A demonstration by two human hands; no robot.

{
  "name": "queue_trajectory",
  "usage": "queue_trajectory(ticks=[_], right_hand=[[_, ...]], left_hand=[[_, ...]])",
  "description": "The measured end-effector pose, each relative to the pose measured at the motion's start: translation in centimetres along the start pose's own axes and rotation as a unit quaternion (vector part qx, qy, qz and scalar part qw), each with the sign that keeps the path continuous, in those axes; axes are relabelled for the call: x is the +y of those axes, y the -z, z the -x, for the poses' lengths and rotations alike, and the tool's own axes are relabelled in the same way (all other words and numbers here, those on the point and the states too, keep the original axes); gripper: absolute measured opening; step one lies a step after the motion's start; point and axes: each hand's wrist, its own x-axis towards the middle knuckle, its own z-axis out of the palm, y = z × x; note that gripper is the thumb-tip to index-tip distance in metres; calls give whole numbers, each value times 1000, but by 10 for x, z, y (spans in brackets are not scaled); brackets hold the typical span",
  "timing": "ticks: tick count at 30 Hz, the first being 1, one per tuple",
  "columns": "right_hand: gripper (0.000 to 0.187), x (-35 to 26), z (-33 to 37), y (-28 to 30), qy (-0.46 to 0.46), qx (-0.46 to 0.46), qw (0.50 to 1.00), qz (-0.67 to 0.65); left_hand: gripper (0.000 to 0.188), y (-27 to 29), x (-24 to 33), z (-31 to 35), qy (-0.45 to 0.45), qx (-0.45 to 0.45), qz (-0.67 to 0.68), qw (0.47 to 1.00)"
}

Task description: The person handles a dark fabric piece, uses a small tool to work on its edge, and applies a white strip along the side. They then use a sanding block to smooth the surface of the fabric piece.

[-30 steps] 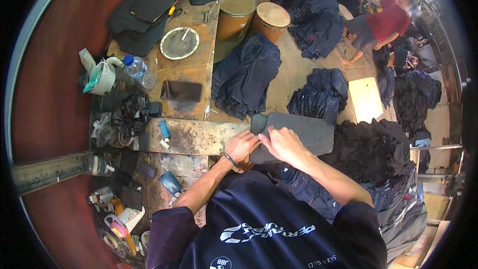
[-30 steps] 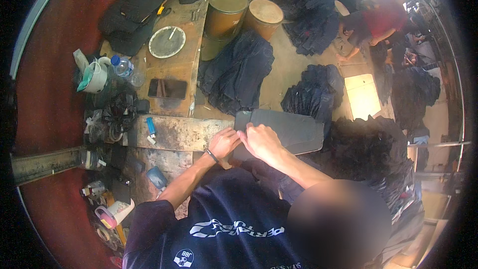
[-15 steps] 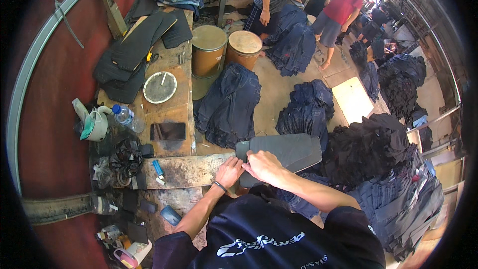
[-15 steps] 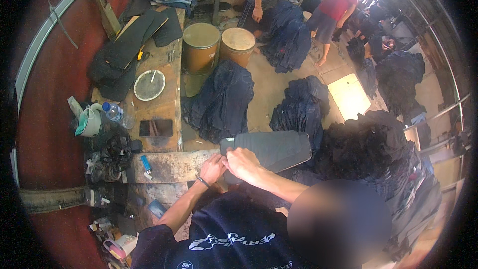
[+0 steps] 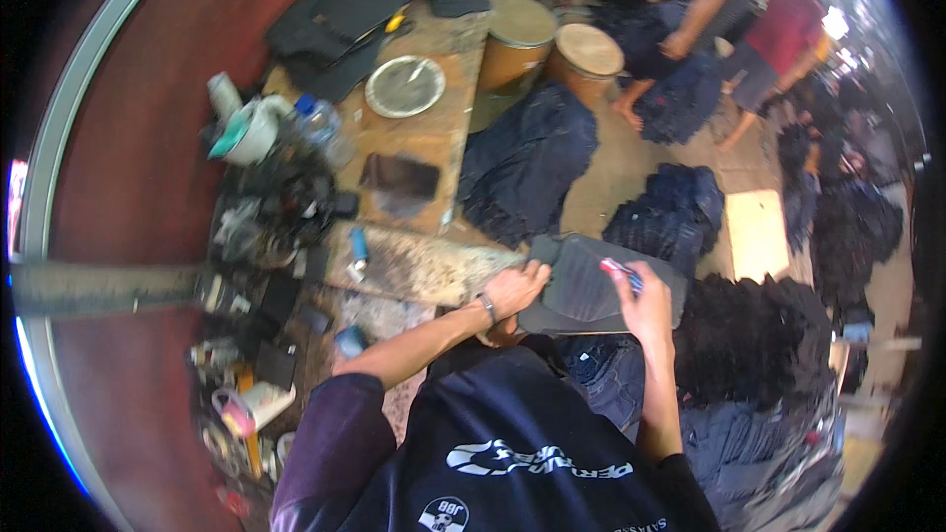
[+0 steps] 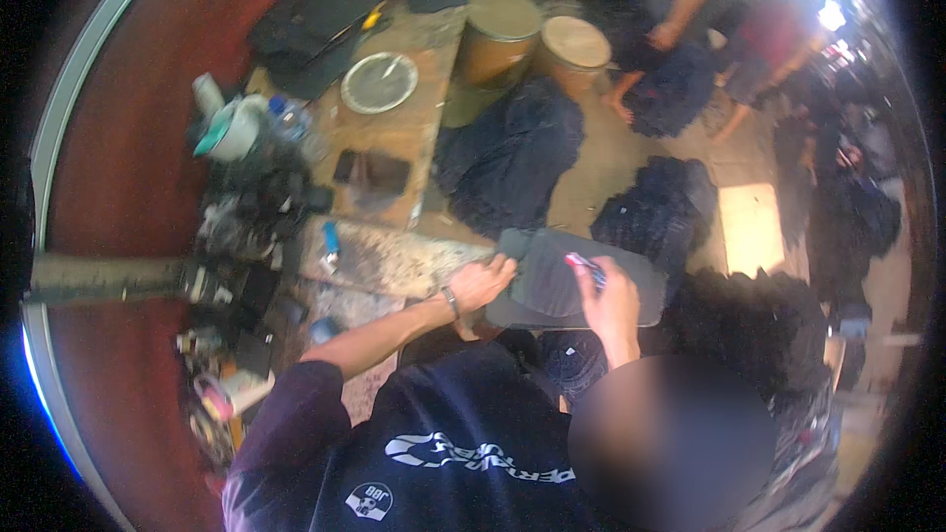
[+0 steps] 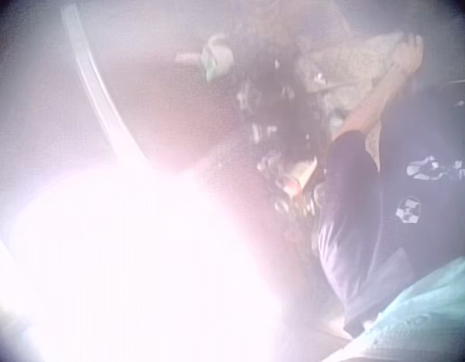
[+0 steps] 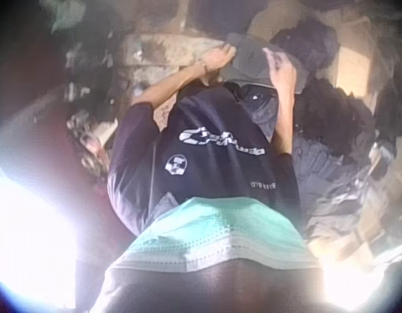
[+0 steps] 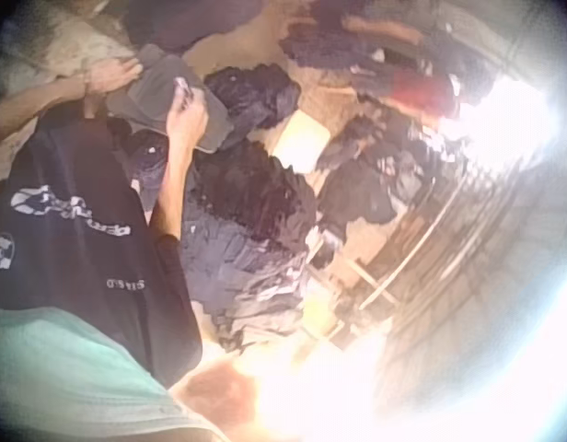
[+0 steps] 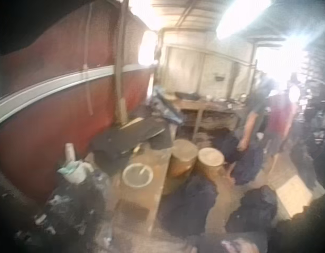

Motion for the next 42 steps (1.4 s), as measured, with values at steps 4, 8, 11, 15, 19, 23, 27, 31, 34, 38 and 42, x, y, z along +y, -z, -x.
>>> queue_trajectory(ticks=[4,8,11,15,19,23,27,31,34,38,42], right_hand=[[34,37,8,-34,-65,6,995,-77],[35,67,19,-76,-160,-8,962,-221],[35,85,22,-104,-158,24,934,-321],[36,96,16,-148,-123,97,882,-444],[36,99,18,-167,-105,125,893,-420],[39,93,22,-161,-112,127,888,-427],[40,102,22,-141,-177,110,838,-505],[32,158,18,-102,-166,215,852,-447],[39,236,11,-49,-166,303,932,-110],[41,309,8,-29,-237,318,914,-87],[41,318,21,-51,-234,318,907,-149]], left_hand=[[28,0,0,-7,10,-22,-29,999],[34,5,13,2,31,-17,-59,998],[33,8,15,9,15,23,-143,989],[24,15,9,7,101,-48,-8,994],[17,33,-19,10,276,18,92,957],[14,79,-105,57,335,212,-200,896],[36,103,-134,90,392,174,-191,883],[43,98,-91,64,301,239,-84,919],[44,73,-32,15,230,191,19,954],[47,30,41,-65,108,138,87,981],[62,-21,91,-147,33,68,25,997]])
